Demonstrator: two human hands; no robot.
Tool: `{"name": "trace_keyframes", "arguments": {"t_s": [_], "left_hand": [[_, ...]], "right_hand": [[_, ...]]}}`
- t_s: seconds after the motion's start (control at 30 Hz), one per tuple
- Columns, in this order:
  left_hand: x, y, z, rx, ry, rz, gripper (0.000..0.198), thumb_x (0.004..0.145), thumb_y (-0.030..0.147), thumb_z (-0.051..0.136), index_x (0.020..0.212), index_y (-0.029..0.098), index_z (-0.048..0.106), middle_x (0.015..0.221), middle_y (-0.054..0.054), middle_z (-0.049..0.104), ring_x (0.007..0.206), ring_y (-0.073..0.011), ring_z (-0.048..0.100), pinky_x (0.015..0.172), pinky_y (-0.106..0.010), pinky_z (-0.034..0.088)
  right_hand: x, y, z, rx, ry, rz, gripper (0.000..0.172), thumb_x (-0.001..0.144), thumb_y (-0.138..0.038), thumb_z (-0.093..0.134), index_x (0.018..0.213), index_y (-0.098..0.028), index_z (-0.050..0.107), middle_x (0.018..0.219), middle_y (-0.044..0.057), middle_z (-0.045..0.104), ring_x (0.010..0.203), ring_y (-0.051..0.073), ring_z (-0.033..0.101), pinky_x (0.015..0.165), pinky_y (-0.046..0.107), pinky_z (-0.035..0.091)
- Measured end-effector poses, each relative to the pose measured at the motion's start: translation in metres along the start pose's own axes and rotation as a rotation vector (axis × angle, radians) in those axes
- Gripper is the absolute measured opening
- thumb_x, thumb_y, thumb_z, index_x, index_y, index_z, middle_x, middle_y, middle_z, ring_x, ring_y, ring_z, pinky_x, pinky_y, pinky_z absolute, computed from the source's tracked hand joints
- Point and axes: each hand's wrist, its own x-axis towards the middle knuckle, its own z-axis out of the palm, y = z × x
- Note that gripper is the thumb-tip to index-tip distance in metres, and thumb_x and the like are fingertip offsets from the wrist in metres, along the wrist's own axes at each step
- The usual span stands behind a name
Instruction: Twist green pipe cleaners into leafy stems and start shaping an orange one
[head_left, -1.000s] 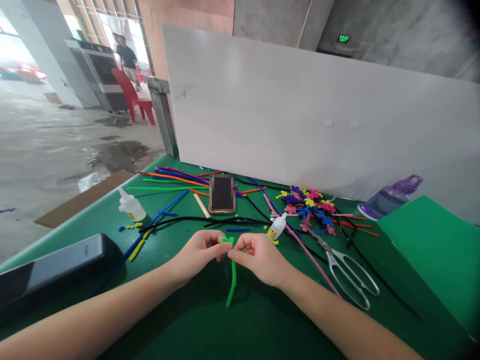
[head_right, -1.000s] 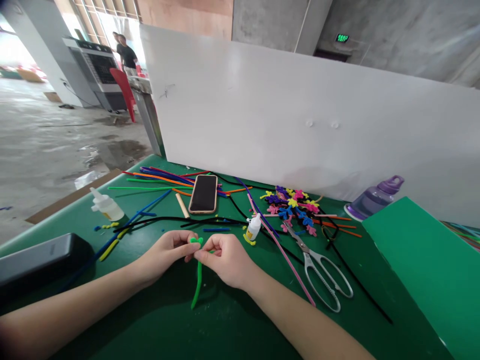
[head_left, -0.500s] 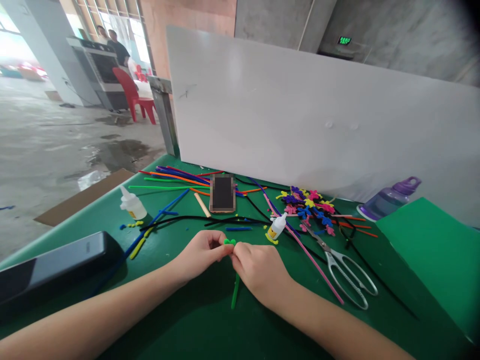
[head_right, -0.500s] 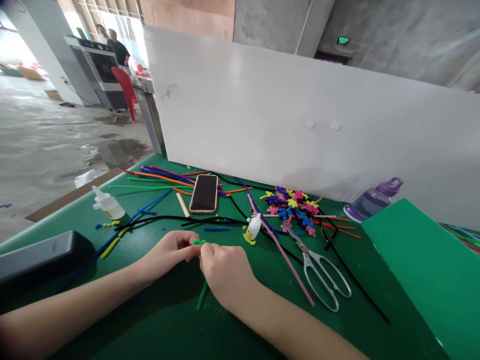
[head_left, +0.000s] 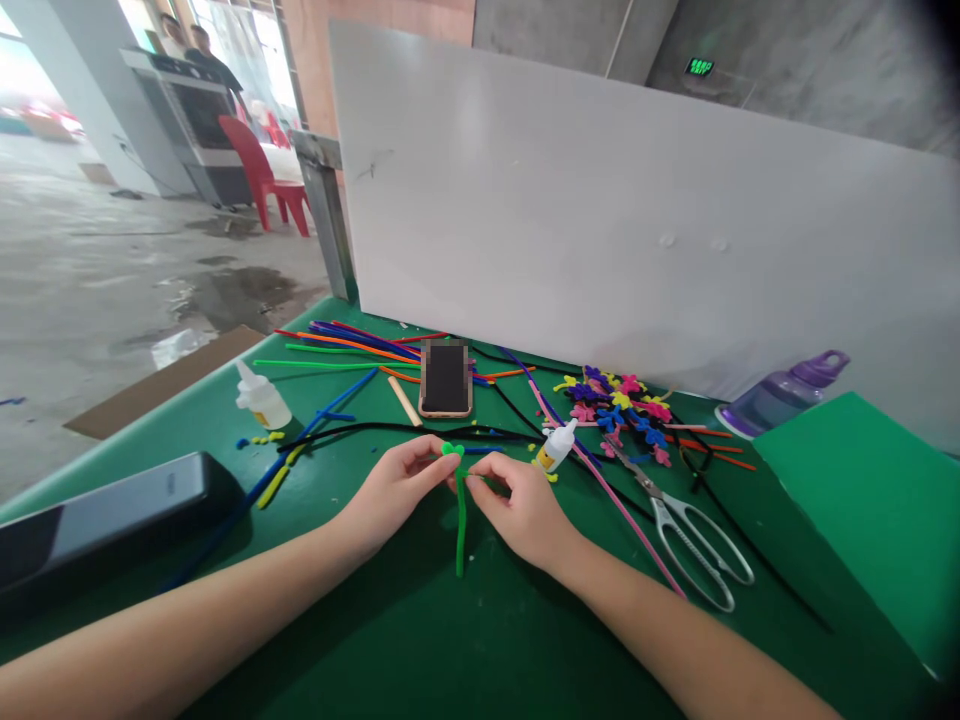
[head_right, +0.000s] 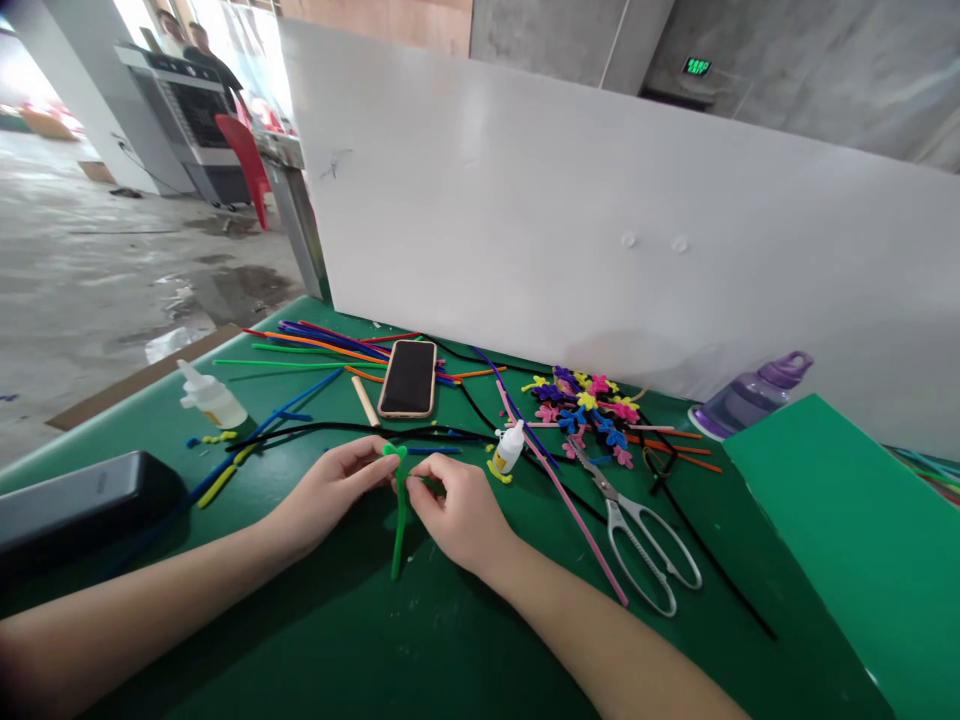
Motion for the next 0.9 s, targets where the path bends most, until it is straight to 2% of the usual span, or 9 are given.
{"name": "trace_keyframes", "arguments": {"t_s": [0.1,0.33,0.5,0.7,0.9], "left_hand": [[0.001,0.0,0.0,0.07,-0.011,-0.004,0.021,0.078,0.036,0.061,0.078,0.015,0.057,0.069,0.002,0.059,0.066,-0.0122,0.052,0.061,-0.022,0.039],[0.0,0.001,0.002,0.101,0.008,-0.018,0.023,0.079,0.038,0.059,0.076,0.015,0.059,0.068,0.001,0.061,0.066,-0.0138,0.055,0.063,-0.024,0.042],[-0.001,0.002,0.0,0.085,-0.033,-0.024,0.024,0.08,0.037,0.059,0.07,0.014,0.061,0.07,0.0,0.063,0.069,-0.0138,0.056,0.068,-0.024,0.042],[-0.001,0.002,-0.001,0.066,-0.07,-0.066,0.023,0.079,0.034,0.06,0.068,0.014,0.059,0.066,-0.001,0.063,0.062,-0.0121,0.053,0.06,-0.022,0.039],[-0.003,0.004,0.002,0.102,-0.087,-0.076,0.023,0.078,0.034,0.06,0.067,0.014,0.059,0.066,-0.001,0.064,0.064,-0.0138,0.057,0.063,-0.023,0.042]], "right_hand": [[0.0,0.006,0.003,-0.033,0.026,-0.009,0.016,0.087,-0.024,0.048,0.081,-0.017,0.06,0.068,-0.001,0.061,0.056,0.01,0.05,0.052,0.021,0.035],[-0.001,0.012,0.008,-0.08,0.045,-0.067,0.011,0.088,-0.024,0.047,0.087,-0.018,0.056,0.073,0.0,0.064,0.057,0.011,0.052,0.054,0.022,0.039],[-0.003,0.012,0.011,-0.096,0.107,-0.055,0.01,0.087,-0.026,0.047,0.086,-0.018,0.054,0.072,0.0,0.061,0.057,0.011,0.051,0.053,0.021,0.039],[-0.004,0.011,0.011,-0.134,0.218,-0.123,0.012,0.088,-0.024,0.046,0.083,-0.018,0.056,0.074,0.001,0.061,0.06,0.011,0.053,0.055,0.022,0.039],[-0.005,0.012,0.01,-0.174,0.203,-0.131,0.014,0.089,-0.025,0.045,0.083,-0.018,0.055,0.074,0.001,0.062,0.06,0.011,0.053,0.056,0.023,0.039]]}}
